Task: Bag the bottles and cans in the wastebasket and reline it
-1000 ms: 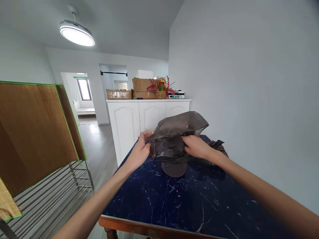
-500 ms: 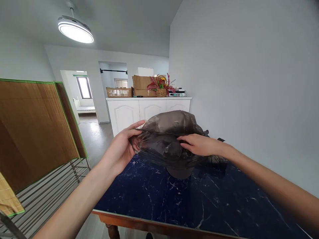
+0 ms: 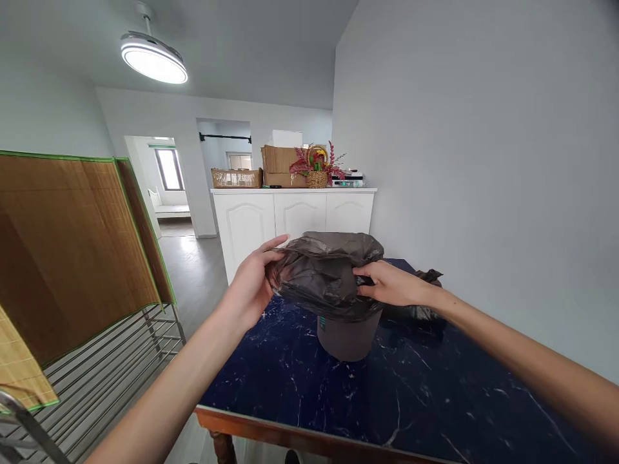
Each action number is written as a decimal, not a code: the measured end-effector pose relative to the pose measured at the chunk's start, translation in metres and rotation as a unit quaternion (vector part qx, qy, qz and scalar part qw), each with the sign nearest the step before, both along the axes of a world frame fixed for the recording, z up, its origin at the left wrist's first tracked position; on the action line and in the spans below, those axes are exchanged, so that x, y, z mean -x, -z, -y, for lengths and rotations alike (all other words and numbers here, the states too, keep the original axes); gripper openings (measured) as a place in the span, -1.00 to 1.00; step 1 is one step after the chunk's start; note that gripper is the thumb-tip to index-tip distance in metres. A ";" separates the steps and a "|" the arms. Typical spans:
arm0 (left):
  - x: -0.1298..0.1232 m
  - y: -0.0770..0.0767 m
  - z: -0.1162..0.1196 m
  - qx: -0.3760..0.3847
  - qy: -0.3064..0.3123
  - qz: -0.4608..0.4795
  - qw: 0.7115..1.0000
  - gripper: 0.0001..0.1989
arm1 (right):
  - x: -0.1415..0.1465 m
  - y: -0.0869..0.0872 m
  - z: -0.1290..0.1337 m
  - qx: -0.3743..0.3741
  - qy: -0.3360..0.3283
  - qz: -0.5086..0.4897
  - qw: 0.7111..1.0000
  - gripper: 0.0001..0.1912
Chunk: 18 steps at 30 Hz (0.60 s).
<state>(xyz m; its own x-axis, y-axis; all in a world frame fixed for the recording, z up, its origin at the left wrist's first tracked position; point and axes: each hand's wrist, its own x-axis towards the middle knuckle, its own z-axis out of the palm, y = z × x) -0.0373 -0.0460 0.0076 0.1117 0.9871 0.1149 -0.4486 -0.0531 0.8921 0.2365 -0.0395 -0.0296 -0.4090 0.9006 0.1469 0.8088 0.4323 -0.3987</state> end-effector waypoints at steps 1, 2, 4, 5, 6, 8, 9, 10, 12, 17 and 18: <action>0.001 -0.001 0.003 0.003 -0.004 0.000 1.000 -0.52 | 0.003 -0.002 0.005 0.005 -0.013 -0.016 1.000 -0.52; 0.003 -0.002 0.006 0.009 -0.008 0.001 1.000 -0.53 | 0.007 -0.005 0.010 0.011 -0.031 -0.033 0.999 -0.55; 0.006 -0.004 0.012 0.038 -0.011 0.010 0.999 -0.53 | 0.015 -0.009 0.019 0.024 -0.075 -0.064 0.995 -0.60; 0.008 -0.006 0.016 0.056 -0.009 0.018 0.998 -0.53 | 0.018 -0.011 0.024 0.030 -0.092 -0.076 0.992 -0.62; 0.009 -0.008 0.018 0.073 -0.006 0.027 0.997 -0.51 | 0.021 -0.011 0.027 0.035 -0.104 -0.085 0.990 -0.62; 0.013 -0.012 0.023 0.093 -0.006 0.040 0.995 -0.50 | 0.024 -0.010 0.029 0.042 -0.111 -0.090 0.989 -0.62; 0.015 -0.013 0.024 0.094 -0.011 0.042 0.995 -0.50 | 0.024 -0.009 0.029 0.042 -0.110 -0.086 0.989 -0.61; 0.017 -0.015 0.024 0.091 -0.017 0.042 0.995 -0.50 | 0.024 -0.009 0.026 0.041 -0.111 -0.076 0.990 -0.61; 0.019 -0.016 0.024 0.084 -0.029 0.042 0.995 -0.50 | 0.022 -0.010 0.018 0.040 -0.119 -0.054 0.991 -0.63; 0.014 -0.008 0.016 0.067 -0.055 0.045 0.995 -0.46 | 0.027 -0.016 -0.015 0.059 -0.124 0.005 0.990 -0.40; 0.012 -0.005 0.014 0.061 -0.062 0.042 0.995 -0.45 | 0.031 -0.015 -0.022 0.072 -0.122 0.028 0.990 -0.38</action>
<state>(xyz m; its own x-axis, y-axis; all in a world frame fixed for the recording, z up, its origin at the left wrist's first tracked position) -0.0493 -0.0598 0.0129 -0.0164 0.9999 -0.0021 -0.5191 -0.0067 0.8547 0.2053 -0.0178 -0.0147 -0.6208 0.7840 -0.0043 0.7097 0.5596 -0.4280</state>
